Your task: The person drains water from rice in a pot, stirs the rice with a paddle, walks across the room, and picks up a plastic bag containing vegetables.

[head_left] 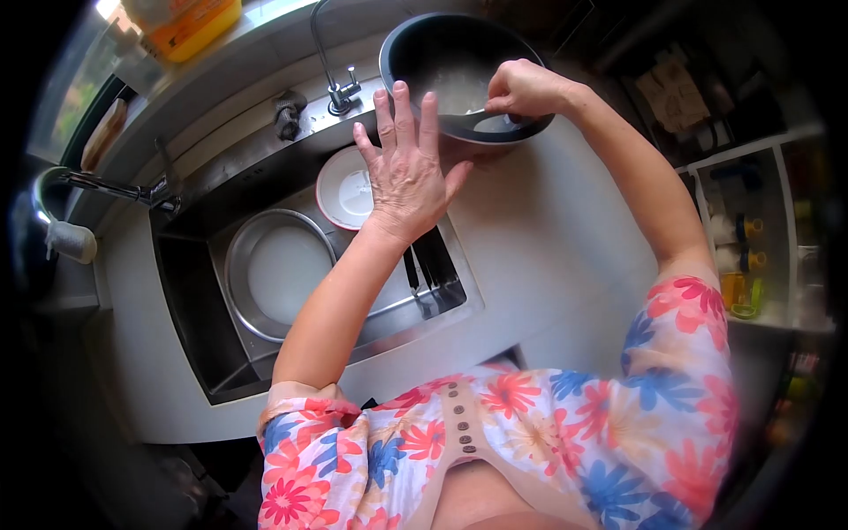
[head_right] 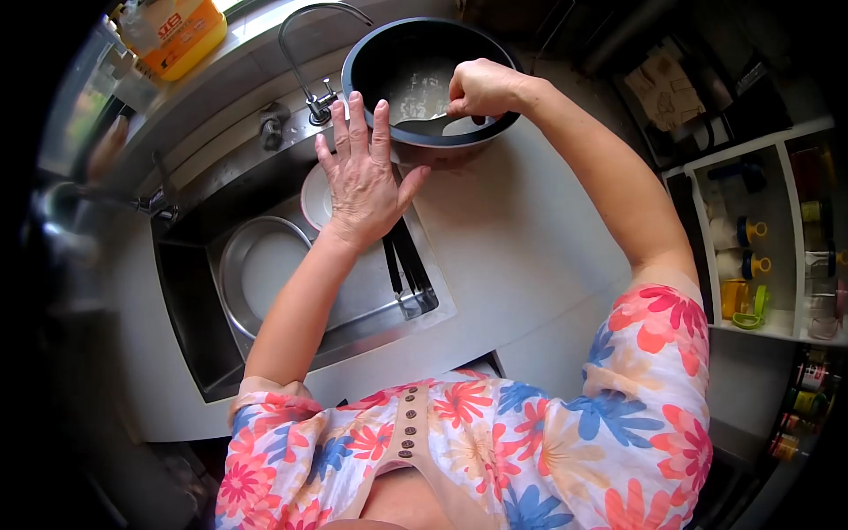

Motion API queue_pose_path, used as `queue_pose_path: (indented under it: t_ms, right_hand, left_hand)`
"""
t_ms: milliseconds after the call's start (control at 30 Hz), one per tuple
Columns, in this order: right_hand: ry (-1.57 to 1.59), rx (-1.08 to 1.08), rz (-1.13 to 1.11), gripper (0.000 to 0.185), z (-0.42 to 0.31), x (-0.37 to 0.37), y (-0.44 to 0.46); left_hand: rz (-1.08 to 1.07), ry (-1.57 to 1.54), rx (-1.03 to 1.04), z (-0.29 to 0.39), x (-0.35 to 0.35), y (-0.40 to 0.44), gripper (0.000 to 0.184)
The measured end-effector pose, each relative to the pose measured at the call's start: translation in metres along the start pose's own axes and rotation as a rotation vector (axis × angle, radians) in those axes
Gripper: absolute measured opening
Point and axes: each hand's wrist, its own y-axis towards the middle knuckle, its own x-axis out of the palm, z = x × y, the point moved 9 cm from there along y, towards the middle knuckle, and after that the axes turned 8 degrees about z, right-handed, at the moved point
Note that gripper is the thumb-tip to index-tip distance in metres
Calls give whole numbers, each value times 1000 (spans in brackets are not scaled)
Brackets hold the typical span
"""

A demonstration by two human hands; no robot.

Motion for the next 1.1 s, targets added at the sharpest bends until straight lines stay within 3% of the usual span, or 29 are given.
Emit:
queue_pose_path:
  t_ms: [333,467,667,800,933,1100]
  right_hand:
    - [-196,115,336,20,32,-42,13]
    - [-291,83,240,21,28,-18,17]
    - [-24,-43,49,19,13,5,8]
    - [87,46,-56,23,-6,-13,-16]
    - [47,-37,-42,22,1,7,-3]
    - [-167,86,117,19,16,-11,4]
  left_hand:
    - [-47,165,39,6,14,-2,95]
    - [-64,213,48,5,14,-5,95]
    - [-55,203,69,4,11,-8,96]
    - [-89,205,65,3,10,-9,96]
    - [-115,212,44,1,11,-8,96]
    - [-101,33,21,0,11,-8,98]
